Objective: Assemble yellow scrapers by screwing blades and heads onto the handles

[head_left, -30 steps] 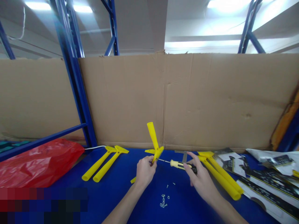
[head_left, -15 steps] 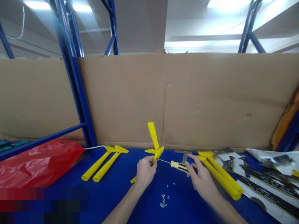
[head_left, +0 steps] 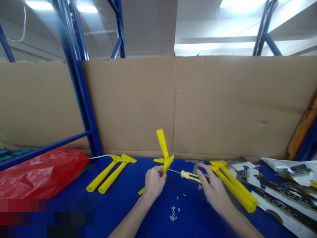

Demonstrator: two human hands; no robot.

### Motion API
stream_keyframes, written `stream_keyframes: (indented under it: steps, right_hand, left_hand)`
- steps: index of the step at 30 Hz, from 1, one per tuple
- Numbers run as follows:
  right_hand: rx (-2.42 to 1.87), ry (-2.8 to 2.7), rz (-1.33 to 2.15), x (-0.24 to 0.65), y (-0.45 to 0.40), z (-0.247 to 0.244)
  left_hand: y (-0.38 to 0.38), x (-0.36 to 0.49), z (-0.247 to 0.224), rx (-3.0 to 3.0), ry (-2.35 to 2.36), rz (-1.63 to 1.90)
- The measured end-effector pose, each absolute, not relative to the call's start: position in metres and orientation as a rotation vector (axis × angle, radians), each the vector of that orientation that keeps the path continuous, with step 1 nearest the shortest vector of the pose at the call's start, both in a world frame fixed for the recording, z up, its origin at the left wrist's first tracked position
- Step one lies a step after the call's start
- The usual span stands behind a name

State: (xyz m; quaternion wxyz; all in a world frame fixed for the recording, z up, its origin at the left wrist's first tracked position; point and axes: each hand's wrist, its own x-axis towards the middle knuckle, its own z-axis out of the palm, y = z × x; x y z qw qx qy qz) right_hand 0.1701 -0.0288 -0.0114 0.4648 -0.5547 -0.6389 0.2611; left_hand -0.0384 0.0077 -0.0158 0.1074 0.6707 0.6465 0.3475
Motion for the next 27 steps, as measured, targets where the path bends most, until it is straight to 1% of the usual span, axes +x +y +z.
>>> stream_keyframes:
  steps: [8, 13, 17, 22, 27]
  right_hand:
    - [-1.188, -1.603, 0.541, 0.1733, -0.0267, -0.0173]
    - [-1.273, -1.629, 0.541, 0.1726, -0.0287, -0.0115]
    - [-1.350, -1.636, 0.659, 0.1698, -0.0305, -0.0097]
    - [-1.247, -1.640, 0.509, 0.1715, -0.0290, -0.0170]
    - [-1.238, -1.650, 0.578, 0.1734, -0.0274, -0.0160]
  left_hand:
    - [0.0106, -0.0405, -0.0201, 1.986, 1.914, 1.026]
    - [0.0100, -0.0398, -0.0185, 1.979, 1.913, 1.020]
    - [0.0091, -0.0393, -0.0166, 1.974, 1.911, 1.025]
    - [0.0099, -0.0407, -0.0164, 1.961, 1.917, 1.020]
    - [0.0099, -0.0410, -0.0160, 1.947, 1.923, 1.008]
